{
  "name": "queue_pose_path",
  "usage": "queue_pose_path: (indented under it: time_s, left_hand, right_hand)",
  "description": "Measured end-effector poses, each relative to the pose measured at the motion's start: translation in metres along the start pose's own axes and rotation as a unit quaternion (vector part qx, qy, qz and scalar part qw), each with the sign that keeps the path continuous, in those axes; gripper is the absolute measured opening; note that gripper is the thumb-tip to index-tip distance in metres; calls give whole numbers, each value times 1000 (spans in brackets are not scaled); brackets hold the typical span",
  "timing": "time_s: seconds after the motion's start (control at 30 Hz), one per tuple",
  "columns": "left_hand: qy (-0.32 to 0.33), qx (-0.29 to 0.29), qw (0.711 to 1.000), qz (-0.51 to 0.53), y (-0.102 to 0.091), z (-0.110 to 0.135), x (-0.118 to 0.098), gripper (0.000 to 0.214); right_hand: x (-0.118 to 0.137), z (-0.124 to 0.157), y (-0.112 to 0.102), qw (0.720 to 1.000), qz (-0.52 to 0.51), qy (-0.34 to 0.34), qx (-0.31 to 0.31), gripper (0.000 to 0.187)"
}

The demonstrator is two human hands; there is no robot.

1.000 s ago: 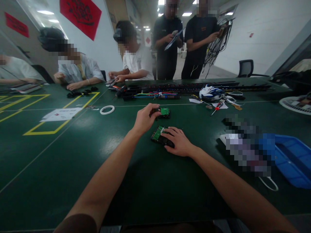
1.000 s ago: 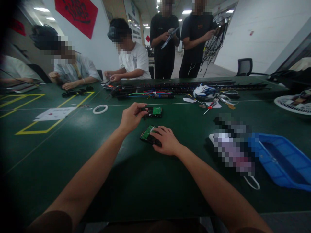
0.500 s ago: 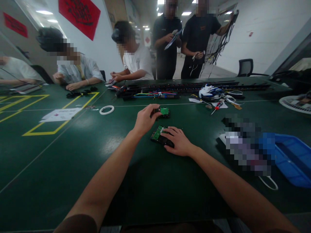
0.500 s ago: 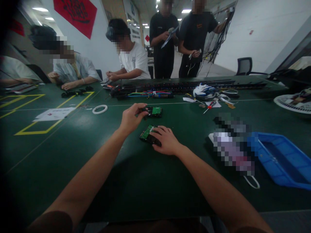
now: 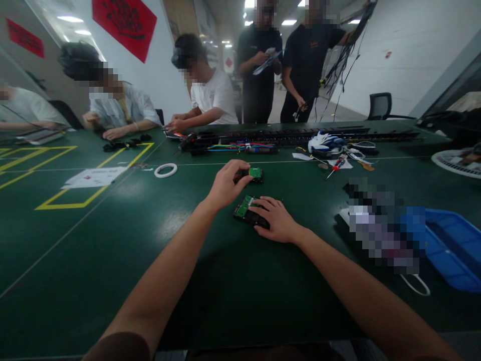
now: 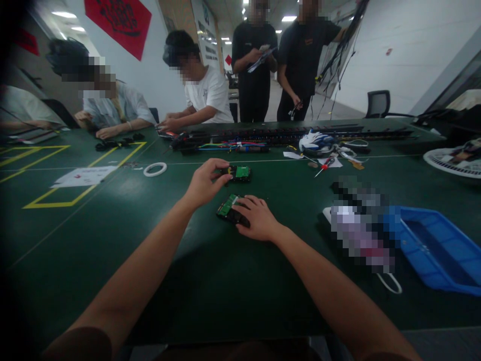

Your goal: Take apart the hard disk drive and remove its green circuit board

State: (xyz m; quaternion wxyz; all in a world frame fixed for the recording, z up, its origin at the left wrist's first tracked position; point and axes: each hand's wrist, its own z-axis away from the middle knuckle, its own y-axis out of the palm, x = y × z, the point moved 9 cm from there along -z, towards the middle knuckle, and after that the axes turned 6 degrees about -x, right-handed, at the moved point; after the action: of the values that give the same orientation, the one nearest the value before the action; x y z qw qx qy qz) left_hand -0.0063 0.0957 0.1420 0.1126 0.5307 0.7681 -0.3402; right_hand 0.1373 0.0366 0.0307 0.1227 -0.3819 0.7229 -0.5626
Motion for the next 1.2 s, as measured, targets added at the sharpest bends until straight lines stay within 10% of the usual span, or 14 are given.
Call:
queue_pose_path:
  time_s: [1.2]
  left_hand:
    - [-16, -33, 999, -22, -5, -3, 7, 23]
  right_hand:
    - [0, 0, -1, 1000, 5, -1, -5, 65]
